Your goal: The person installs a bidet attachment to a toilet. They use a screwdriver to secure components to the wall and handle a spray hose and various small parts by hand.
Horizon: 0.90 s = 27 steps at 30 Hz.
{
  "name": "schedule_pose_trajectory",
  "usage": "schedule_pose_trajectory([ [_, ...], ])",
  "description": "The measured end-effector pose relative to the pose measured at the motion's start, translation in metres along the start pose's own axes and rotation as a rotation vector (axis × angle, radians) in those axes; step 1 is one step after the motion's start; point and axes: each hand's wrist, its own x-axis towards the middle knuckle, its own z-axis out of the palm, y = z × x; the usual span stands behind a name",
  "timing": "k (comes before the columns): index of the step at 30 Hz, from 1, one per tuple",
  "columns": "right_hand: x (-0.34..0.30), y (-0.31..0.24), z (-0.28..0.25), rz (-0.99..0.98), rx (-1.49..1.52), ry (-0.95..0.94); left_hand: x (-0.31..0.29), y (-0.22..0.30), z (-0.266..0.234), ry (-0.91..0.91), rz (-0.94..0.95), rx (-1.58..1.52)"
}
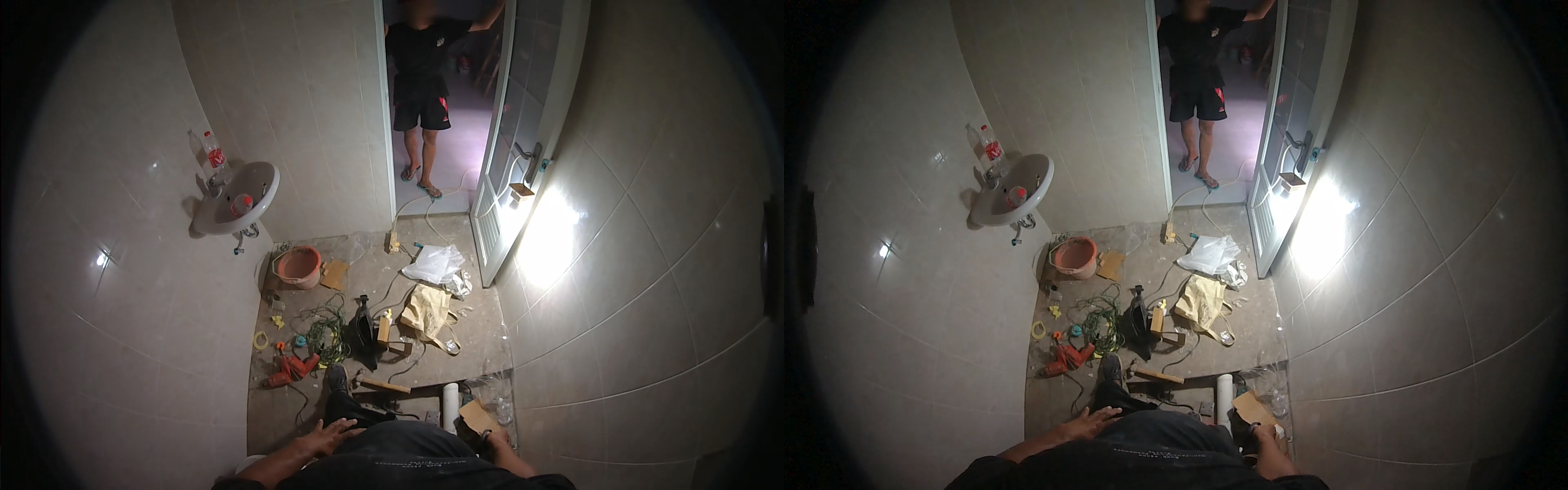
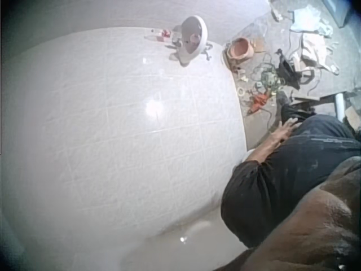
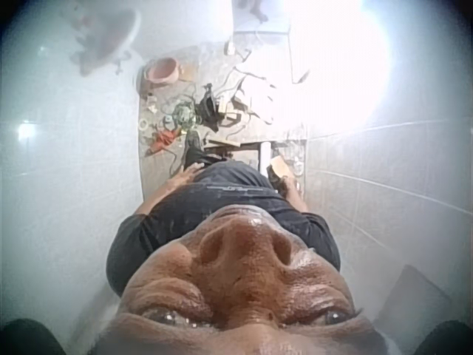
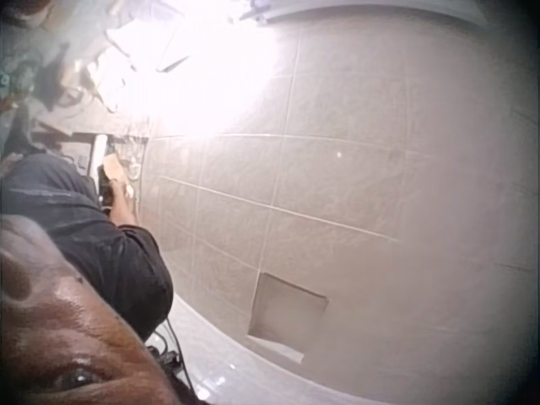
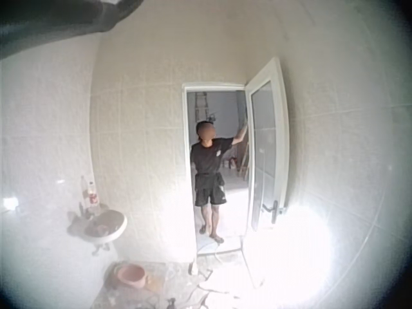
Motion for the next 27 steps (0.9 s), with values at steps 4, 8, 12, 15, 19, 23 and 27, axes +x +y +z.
schedule_pose_trajectory([
  [4,-0.057,-0.032,0.001,0.002,0.049,-0.114,-0.021,-0.003,0.018,-0.021,-0.116,-0.005],
  [8,-0.039,-0.036,-0.023,-0.214,-0.263,-0.138,-0.001,0.004,0.015,-0.034,-0.095,0.043],
  [12,-0.006,-0.03,-0.023,-0.373,-0.416,-0.179,0.004,0.012,0.008,-0.045,-0.061,0.024],
  [15,0.025,-0.013,-0.019,-0.514,-0.477,-0.165,0.023,-0.003,0.019,-0.04,-0.059,0.063],
  [19,-0.011,-0.034,-0.014,-0.081,0.208,-0.196,0.017,-0.01,0.036,-0.037,-0.14,0.077],
  [23,-0.033,-0.029,-0.045,-0.002,0.331,-0.226,0.014,0.018,0.007,-0.073,-0.133,0.053],
  [27,-0.064,-0.034,-0.058,0.041,0.43,-0.313,0.007,0.022,0.01,-0.064,-0.18,0.054],
])
